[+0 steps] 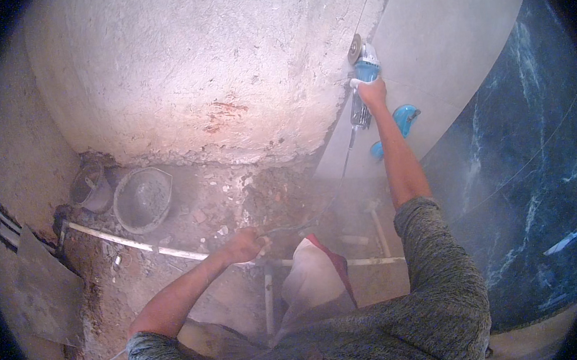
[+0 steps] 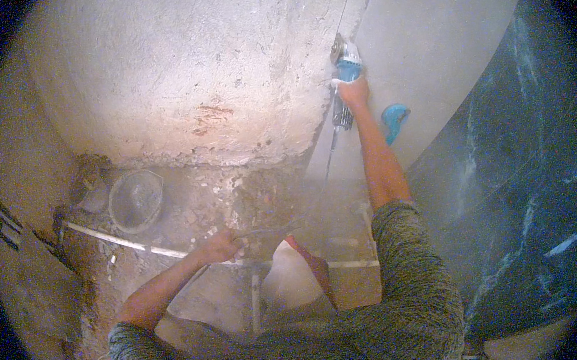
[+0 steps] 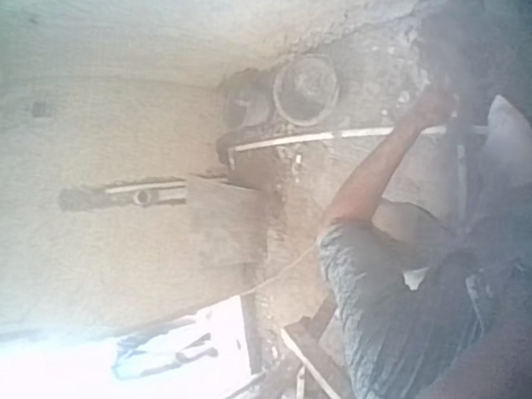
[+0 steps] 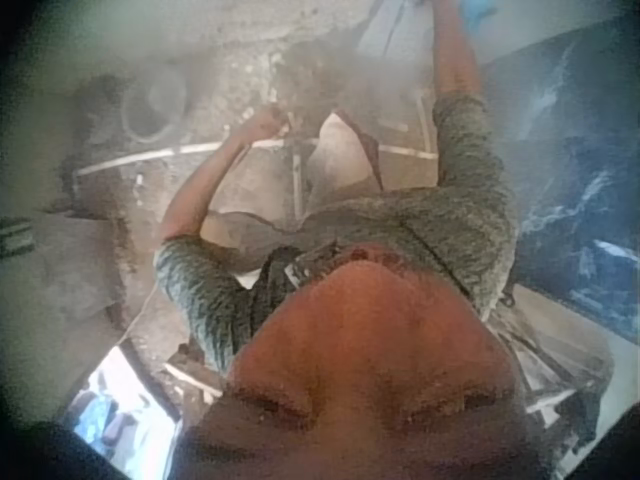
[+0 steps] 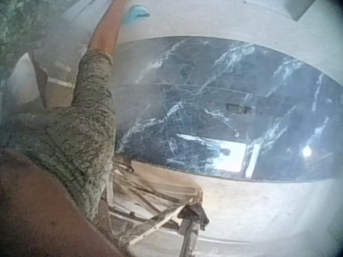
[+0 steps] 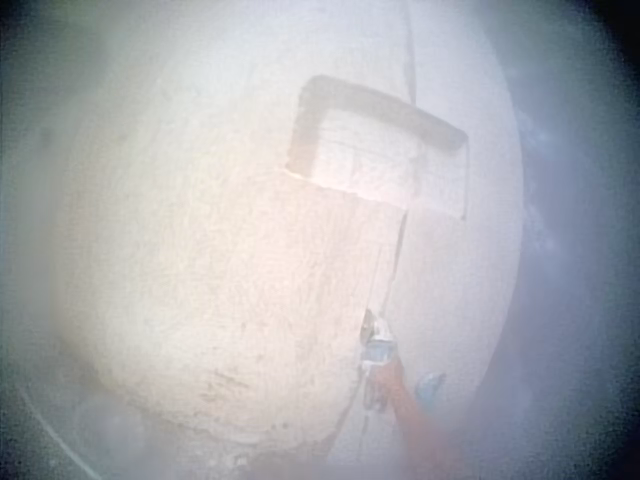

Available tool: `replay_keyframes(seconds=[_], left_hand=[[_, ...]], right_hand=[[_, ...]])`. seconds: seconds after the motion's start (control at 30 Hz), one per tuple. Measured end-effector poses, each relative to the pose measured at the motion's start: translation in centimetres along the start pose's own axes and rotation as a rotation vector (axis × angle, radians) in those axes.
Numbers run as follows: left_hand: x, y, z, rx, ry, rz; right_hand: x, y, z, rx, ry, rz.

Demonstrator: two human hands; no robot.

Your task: The person uses an angle grinder to cut a straight vertical line into a wall tile inside a room under renovation.

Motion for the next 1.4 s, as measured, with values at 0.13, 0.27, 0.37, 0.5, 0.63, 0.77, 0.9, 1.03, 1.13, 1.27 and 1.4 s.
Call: replay_keyframes(seconds=[0.13, 0.27, 0.37, 0.5, 0.63, 0.77, 0.9, 1.03, 1.13, 1.27, 1.4], left_hand=[[1.2, -0.9, -1.1, -0.005, -0.061, -0.072], [1.4, -0.6, -0.6, 0.024, -0.025, -0.059], [1.3, -0.7, -0.6, 0.043, -0.033, -0.071], [0.6, -0.5, -0.7, 0.010, -0.098, -0.117], [1.1, -0.3, -0.5, -0.032, -0.109, -0.137], [0.3, -0.3, -0.5, -0.011, -0.018, -0.071], [1.0, -0.5, -0.6, 0.007, -0.044, -0.072], [3.3, -1.1, -0.9, 0.006, -0.060, -0.059], [0.9, -0.7, -1.1, 0.022, -0.063, -0.103], [1.6, -0.6, -0.7, 0.017, -0.026, -0.043], [1.4, -0.5, -0.6, 0.006, -0.022, -0.096]], right_hand=[[-0.9, 0.7, -0.9, -0.023, 0.010, -0.020], [1.4, 0.7, 0.5, 0.072, -0.048, -0.035], [2.1, 1.2, 0.4, 0.046, -0.009, -0.041], [1.3, 1.3, -1.0, 0.012, 0.009, -0.003], [2.0, 0.7, -0.9, 0.005, 0.045, -0.046], [0.7, 1.0, -2.3, -0.021, 0.040, 0.033], [1.5, 0.9, -2.2, -0.004, 0.018, 0.037], [3.3, 0.7, -1.6, -0.004, 0.067, -0.028], [-0.9, 0.6, -4.6, -0.070, 0.035, 0.026], [0.6, 0.2, -4.2, -0.059, 0.042, 0.015], [1.7, 0.6, -3.9, -0.045, 0.057, -0.007]])
Point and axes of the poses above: each hand's wrist, its own z-axis towards the middle knuckle, its own y-axis out of the palm, x = y × z, the point moved 7 cm from there along z, towards the middle knuckle, and after that the axes turned 7 degrees about x, right-handed, at the moved point
